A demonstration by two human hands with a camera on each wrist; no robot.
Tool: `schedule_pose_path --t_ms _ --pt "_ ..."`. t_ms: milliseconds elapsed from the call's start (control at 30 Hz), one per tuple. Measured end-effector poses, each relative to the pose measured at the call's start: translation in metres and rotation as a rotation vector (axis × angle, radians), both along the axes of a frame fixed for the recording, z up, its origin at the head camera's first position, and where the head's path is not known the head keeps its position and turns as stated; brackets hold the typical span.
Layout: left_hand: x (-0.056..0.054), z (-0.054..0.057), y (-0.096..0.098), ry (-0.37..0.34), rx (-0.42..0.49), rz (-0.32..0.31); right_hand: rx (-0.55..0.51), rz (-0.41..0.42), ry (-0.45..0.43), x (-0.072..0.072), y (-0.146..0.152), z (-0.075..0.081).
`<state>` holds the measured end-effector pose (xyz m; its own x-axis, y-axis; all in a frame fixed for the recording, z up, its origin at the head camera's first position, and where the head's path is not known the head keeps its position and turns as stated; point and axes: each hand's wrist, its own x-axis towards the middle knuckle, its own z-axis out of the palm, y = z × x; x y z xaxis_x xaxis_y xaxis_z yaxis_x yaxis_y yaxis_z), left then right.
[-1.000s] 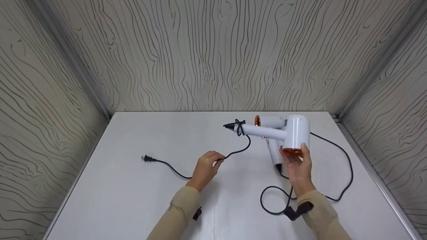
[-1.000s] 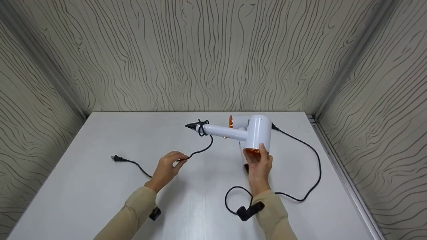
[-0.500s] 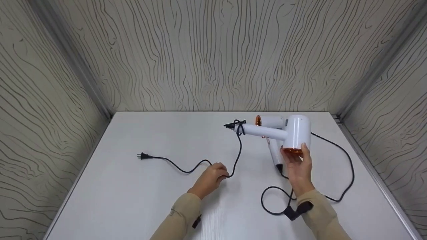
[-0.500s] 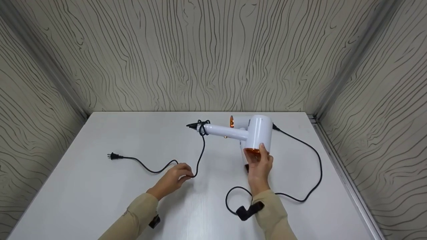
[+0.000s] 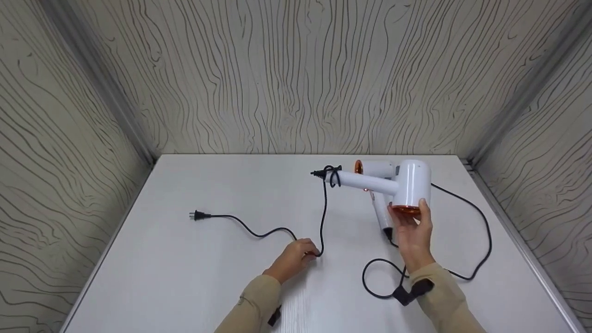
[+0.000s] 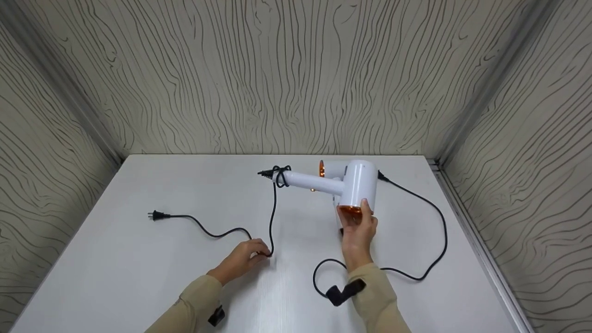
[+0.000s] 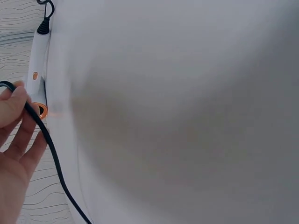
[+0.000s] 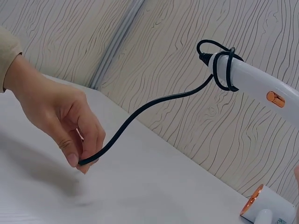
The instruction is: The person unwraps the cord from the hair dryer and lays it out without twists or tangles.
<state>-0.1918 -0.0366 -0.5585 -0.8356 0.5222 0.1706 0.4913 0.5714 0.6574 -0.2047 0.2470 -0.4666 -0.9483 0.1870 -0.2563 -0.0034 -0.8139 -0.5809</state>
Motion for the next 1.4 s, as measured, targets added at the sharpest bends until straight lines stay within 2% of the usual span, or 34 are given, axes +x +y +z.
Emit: schedule_pose_path --t_ms 300,633,800,1100,1400 --pt "0.002 -0.007 -0.003 0.047 -0.013 0.01 0.031 0.016 -0.001 0.0 -0.001 -0.003" --pt "0.002 -0.002 -0.005 0.031 -0.043 0.101 0.066 0.031 0.009 0.0 -0.002 -0.002" --pt "0.001 -0.002 -0.007 0.02 -0.004 0.141 0.053 0.021 0.006 0.0 -0.003 -0.002" --pt "0.005 -0.004 -0.016 -0.038 0.05 0.194 0.092 0.029 0.004 -0.001 -0.004 -0.003" --pt "0.004 -0.012 -0.029 0.009 0.131 0.266 0.048 0.012 -0.005 -0.001 -0.005 -0.002"
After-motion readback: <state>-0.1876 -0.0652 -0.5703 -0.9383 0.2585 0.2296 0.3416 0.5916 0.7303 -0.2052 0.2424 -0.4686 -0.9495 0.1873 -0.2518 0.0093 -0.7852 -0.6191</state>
